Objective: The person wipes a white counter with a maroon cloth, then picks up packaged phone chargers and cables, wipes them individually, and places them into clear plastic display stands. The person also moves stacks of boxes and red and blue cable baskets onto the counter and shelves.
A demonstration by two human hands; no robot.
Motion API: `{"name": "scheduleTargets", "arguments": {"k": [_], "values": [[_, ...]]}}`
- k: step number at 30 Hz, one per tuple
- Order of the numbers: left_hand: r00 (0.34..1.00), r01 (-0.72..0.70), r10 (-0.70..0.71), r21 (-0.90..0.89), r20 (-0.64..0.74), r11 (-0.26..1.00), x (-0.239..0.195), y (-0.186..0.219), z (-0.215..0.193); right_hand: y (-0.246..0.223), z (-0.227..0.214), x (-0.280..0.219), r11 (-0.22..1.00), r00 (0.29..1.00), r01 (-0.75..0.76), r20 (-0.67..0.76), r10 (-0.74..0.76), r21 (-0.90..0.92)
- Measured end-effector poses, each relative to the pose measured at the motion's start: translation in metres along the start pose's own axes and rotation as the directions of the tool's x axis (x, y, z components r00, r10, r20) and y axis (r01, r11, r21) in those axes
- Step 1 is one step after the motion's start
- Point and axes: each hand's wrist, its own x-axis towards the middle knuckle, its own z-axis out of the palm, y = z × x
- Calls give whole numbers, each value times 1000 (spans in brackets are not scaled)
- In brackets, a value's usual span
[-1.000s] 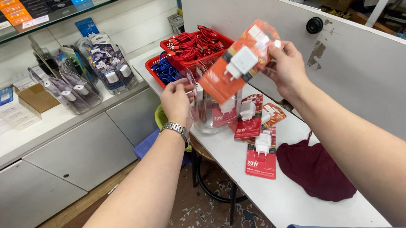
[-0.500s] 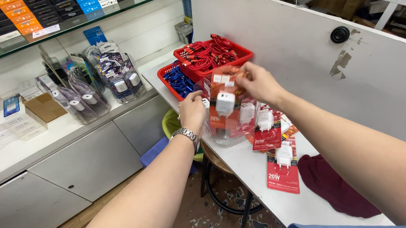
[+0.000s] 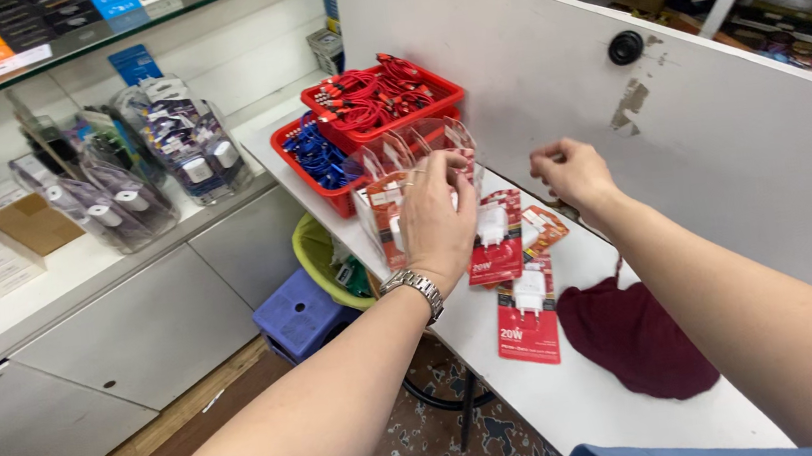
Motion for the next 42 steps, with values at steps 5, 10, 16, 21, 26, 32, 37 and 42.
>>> {"name": "scheduleTargets", "arguments": {"k": [5, 10, 16, 21, 26, 32, 37, 42], "values": [[839, 265, -272, 83, 471, 961, -34, -20, 86, 90, -31, -36, 894, 892, -295, 237, 384, -339], [588, 319, -547, 452, 595, 833, -75, -41, 135, 92, -55, -115, 651, 871, -71, 271, 409, -756], [590, 496, -733, 565, 338, 660, -116, 0, 150, 103, -79, -179, 633, 903, 97, 335, 268, -768], [699, 540, -698, 524, 157, 659, -126, 8, 161, 139, -109, -144, 929, 924, -96, 315, 217, -357], [497, 855, -851, 73, 173, 514, -136, 40, 210, 126, -113, -132, 674, 687, -658, 635, 353, 337], [360, 832, -664, -547, 655, -88, -106, 59, 199, 102, -129, -134, 696, 780, -568, 556, 286, 439], [398, 868, -386, -478, 832, -135, -55, 61, 174, 84, -142, -121, 750, 850, -449, 491, 191, 486], [448, 680, -657, -708, 607, -191, -36, 63, 161, 53, -139, -124, 896, 924, -139, 381, -36, 422]]}}
